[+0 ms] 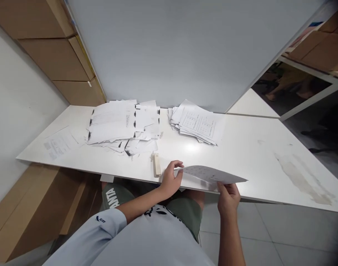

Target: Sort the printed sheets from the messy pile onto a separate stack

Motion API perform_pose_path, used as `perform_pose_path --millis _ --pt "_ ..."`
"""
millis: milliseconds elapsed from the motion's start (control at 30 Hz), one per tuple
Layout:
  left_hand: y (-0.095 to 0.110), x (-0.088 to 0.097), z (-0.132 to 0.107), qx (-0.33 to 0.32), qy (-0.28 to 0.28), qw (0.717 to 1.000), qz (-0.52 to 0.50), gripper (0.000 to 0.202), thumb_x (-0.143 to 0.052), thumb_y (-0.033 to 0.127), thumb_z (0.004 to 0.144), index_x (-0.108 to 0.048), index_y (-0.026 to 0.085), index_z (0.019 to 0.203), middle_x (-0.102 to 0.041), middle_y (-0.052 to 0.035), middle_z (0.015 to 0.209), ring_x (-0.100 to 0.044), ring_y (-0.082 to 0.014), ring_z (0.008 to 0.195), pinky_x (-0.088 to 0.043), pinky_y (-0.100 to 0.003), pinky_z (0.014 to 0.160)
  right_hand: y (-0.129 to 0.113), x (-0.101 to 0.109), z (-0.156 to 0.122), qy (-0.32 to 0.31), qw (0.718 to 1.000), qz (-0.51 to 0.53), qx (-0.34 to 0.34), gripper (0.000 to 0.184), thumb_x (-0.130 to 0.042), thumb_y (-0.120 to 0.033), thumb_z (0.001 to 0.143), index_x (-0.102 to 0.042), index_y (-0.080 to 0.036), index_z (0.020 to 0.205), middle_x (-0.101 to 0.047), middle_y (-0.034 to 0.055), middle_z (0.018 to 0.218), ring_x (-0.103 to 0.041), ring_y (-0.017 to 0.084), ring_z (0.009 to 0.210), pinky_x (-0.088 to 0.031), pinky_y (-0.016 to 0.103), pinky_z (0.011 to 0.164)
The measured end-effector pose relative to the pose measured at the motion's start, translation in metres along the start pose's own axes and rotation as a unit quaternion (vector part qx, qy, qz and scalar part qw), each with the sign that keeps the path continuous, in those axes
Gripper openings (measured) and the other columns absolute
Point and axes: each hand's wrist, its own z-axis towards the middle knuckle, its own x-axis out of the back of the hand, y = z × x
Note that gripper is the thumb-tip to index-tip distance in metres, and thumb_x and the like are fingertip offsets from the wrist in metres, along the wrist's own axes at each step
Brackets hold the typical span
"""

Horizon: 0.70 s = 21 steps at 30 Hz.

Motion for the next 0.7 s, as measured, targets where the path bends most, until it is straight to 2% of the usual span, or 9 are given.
perform_pose_path --millis 133,233,300,367,433,500,567,700 --pt "0.007 0.005 -0.006 0.000 -0.014 0.999 0.038 0.011 -0.050 0.027 0.092 -0.059 0.024 0.097 -0.066 -0.0058 0.099 -0.064 -0.0220 0.100 -0.051 -0.037 0.090 -0.005 0.013 0.003 0.004 1.000 -0.017 -0.003 0.033 -0.079 -0.041 0.060 -0.066 -0.019 0.081 -0.067 0.0021 0.078 -0.062 0.019 0.074 -0.051 0.036 0.073" --pt "0.018 0.022 -0.026 0.019 -0.028 0.998 0.047 0.011 -0.052 0.028 0.091 -0.059 0.024 0.099 -0.066 -0.0048 0.095 -0.063 -0.0204 0.091 -0.051 -0.033 0.081 -0.015 0.026 -0.005 -0.042 0.999 -0.024 -0.020 0.036 -0.080 -0.041 0.061 -0.067 -0.019 0.087 -0.069 0.0030 0.083 -0.063 0.019 0.078 -0.051 0.033 0.072" --pt "0.021 0.040 -0.045 0.031 -0.021 0.998 0.046 0.017 -0.054 0.030 0.091 -0.057 0.023 0.106 -0.066 -0.0046 0.095 -0.063 -0.0189 0.087 -0.050 -0.031 0.077 -0.019 0.036 -0.017 -0.105 0.991 -0.055 -0.068 0.037 -0.082 -0.042 0.061 -0.068 -0.020 0.087 -0.068 0.0028 0.079 -0.062 0.018 0.073 -0.050 0.029 0.065" --pt "0.019 0.061 -0.062 0.031 0.025 0.998 0.058 0.023 -0.054 0.029 0.091 -0.054 0.024 0.113 -0.065 -0.0042 0.094 -0.062 -0.0179 0.086 -0.050 -0.030 0.077 -0.021 0.042 -0.033 -0.196 0.966 -0.100 -0.135 0.037 -0.082 -0.045 0.063 -0.070 -0.020 0.088 -0.067 0.0033 0.076 -0.060 0.018 0.068 -0.048 0.027 0.058" --pt "0.014 0.082 -0.071 0.027 0.093 0.990 0.102 0.024 -0.054 0.027 0.091 -0.053 0.024 0.115 -0.065 -0.0041 0.093 -0.062 -0.0177 0.086 -0.049 -0.030 0.079 -0.021 0.044 -0.048 -0.278 0.932 -0.137 -0.186 0.037 -0.080 -0.048 0.066 -0.071 -0.020 0.088 -0.066 0.0032 0.073 -0.058 0.017 0.064 -0.046 0.026 0.054" --pt "0.007 0.099 -0.071 0.014 0.134 0.978 0.159 0.020 -0.053 0.027 0.092 -0.056 0.024 0.112 -0.064 -0.0050 0.094 -0.062 -0.0183 0.087 -0.049 -0.032 0.081 -0.019 0.041 -0.060 -0.316 0.912 -0.154 -0.211 0.038 -0.079 -0.050 0.068 -0.071 -0.019 0.088 -0.065 0.0027 0.071 -0.057 0.017 0.063 -0.045 0.026 0.053" --pt "0.000 0.110 -0.064 -0.017 0.140 0.969 0.201 0.015 -0.051 0.027 0.093 -0.058 0.023 0.106 -0.064 -0.0065 0.096 -0.062 -0.0197 0.091 -0.049 -0.033 0.082 -0.017 0.037 -0.067 -0.311 0.911 -0.157 -0.221 0.038 -0.078 -0.051 0.068 -0.071 -0.019 0.088 -0.066 0.0028 0.072 -0.056 0.016 0.063 -0.045 0.026 0.053" --pt "-0.006 0.117 -0.040 -0.071 0.109 0.963 0.236 0.018 -0.043 0.032 0.098 -0.058 0.022 0.101 -0.065 -0.0080 0.099 -0.061 -0.0221 0.099 -0.050 -0.036 0.088 -0.020 0.033 -0.070 -0.247 0.932 -0.139 -0.224 0.042 -0.080 -0.051 0.063 -0.070 -0.019 0.089 -0.070 0.0061 0.082 -0.061 0.020 0.070 -0.049 0.029 0.058"
